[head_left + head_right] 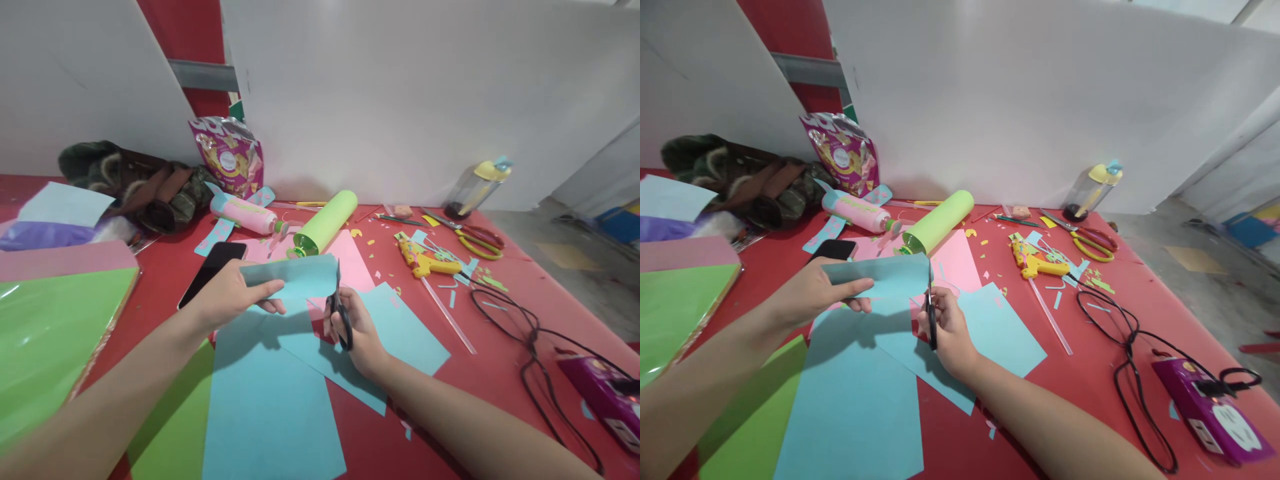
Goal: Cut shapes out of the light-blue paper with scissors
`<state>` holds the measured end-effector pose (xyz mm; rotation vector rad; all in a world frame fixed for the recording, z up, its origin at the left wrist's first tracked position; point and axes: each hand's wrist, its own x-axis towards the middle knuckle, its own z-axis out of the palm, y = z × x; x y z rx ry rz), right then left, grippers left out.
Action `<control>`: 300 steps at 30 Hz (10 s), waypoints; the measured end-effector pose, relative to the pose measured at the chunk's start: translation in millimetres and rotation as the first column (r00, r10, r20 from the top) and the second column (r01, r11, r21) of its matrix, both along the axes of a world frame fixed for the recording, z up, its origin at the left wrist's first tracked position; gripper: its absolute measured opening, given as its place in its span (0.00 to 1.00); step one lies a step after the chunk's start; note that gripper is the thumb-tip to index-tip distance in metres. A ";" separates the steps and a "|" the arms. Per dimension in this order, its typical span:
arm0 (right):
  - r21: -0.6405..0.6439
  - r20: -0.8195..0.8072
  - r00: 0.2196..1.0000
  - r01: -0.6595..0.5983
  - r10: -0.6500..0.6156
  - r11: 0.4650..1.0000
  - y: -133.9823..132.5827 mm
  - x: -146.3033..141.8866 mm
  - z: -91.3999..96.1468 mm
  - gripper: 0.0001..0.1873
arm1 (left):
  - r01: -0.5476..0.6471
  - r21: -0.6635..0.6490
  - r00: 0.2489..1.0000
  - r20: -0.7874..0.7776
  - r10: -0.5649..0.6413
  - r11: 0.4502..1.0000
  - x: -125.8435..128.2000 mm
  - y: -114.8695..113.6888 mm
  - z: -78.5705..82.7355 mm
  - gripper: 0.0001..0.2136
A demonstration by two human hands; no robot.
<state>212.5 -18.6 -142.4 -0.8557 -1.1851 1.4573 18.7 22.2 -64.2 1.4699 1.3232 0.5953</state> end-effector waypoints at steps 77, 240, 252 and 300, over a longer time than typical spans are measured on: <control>-0.047 -0.019 0.987 -0.159 0.159 0.986 -0.7 1.9 7.3 0.22 | 0.097 -0.152 0.988 -0.101 -0.113 0.984 -27.5 9.6 10.8 0.08; -0.203 0.038 0.993 -0.100 0.110 0.974 -7.2 -8.4 10.6 0.15 | -0.150 0.447 0.970 -0.107 0.220 0.882 24.3 -19.6 -16.3 0.11; -0.165 -0.075 0.938 -0.346 0.338 0.924 -14.9 -3.9 13.2 0.28 | -0.137 0.575 0.966 -0.103 0.237 0.807 24.6 -23.2 -18.0 0.10; -0.076 0.069 0.965 -0.248 0.253 0.966 -24.5 -9.2 17.8 0.23 | -0.077 0.732 0.933 -0.187 0.308 0.677 37.0 -38.0 -23.7 0.08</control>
